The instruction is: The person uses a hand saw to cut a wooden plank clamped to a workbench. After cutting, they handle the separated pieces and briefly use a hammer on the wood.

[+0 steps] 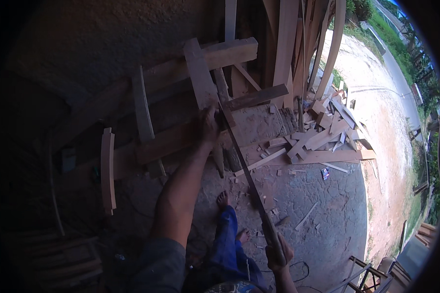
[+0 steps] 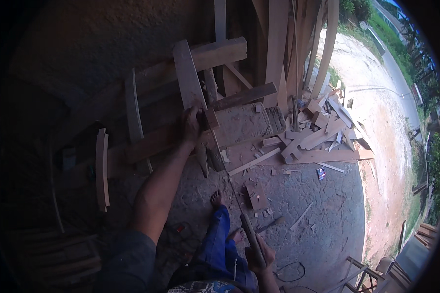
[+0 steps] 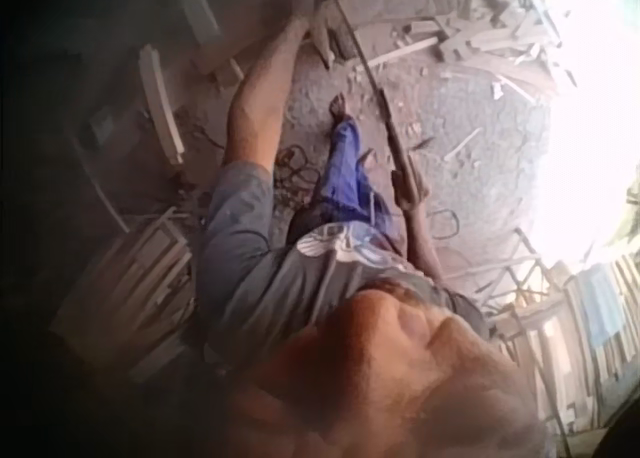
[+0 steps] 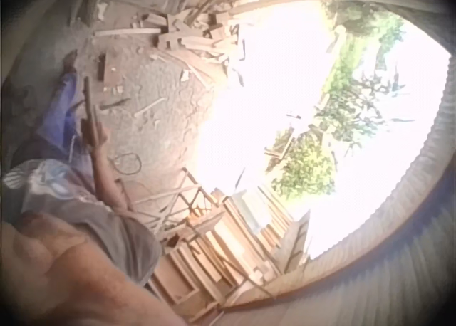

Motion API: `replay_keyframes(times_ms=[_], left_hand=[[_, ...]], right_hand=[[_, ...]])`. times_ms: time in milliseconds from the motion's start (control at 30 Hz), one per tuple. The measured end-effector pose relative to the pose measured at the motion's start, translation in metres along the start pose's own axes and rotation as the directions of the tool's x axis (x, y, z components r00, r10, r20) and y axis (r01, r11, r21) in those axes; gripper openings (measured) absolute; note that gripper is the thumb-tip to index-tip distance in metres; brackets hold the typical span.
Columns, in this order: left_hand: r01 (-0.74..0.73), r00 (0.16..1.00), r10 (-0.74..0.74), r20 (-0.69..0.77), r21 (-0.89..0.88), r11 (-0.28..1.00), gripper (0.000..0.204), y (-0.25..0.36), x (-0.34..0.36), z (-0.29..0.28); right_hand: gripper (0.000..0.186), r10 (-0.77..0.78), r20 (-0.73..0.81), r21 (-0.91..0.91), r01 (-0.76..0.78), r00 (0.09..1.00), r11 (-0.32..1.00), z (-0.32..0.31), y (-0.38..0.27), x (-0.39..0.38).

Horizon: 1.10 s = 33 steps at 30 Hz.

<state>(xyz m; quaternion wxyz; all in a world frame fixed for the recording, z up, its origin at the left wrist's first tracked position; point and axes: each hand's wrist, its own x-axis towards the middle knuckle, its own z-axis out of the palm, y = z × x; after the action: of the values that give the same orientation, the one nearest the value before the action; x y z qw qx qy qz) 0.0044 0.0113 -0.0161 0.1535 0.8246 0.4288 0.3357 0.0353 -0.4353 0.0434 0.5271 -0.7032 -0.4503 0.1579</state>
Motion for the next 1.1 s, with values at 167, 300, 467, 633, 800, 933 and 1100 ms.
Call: replay_keyframes(times_ms=[167,300,467,633,800,933,1100], left_hand=[[-0.046,0.996,0.041,0.076,0.065,0.997,0.016,-0.001,0.006,0.006],[-0.006,0.998,0.004,0.064,0.022,1.000,0.014,-0.012,0.004,0.005],[-0.068,0.994,0.068,-0.089,0.003,0.998,0.012,-0.008,-0.002,0.002],[-0.012,0.997,0.009,0.078,0.038,0.999,0.012,0.010,0.006,0.003],[-0.010,1.000,0.009,-0.027,-0.024,1.000,0.015,-0.020,0.000,0.000],[-0.045,0.999,0.045,-0.030,-0.001,0.999,0.015,-0.006,0.001,-0.005],[-0.008,0.997,0.005,0.083,0.044,0.999,0.010,0.016,0.007,-0.001]], right_hand=[[0.054,0.030,-0.031,0.098,-0.027,0.999,0.995,0.064,0.002,0.145],[0.055,0.040,-0.028,0.097,-0.037,0.999,0.995,0.061,0.002,0.112],[0.055,-0.076,0.002,-0.172,0.075,0.997,0.982,0.002,0.010,-0.019],[0.056,0.001,-0.024,0.087,0.001,1.000,0.996,0.070,0.006,0.138],[0.052,-0.041,0.018,-0.052,0.042,0.999,0.998,0.052,0.008,0.073],[0.051,-0.065,0.013,-0.213,0.066,0.998,0.975,0.008,0.014,-0.037],[0.055,-0.026,-0.038,-0.038,0.025,0.999,0.999,0.068,0.011,0.120]])
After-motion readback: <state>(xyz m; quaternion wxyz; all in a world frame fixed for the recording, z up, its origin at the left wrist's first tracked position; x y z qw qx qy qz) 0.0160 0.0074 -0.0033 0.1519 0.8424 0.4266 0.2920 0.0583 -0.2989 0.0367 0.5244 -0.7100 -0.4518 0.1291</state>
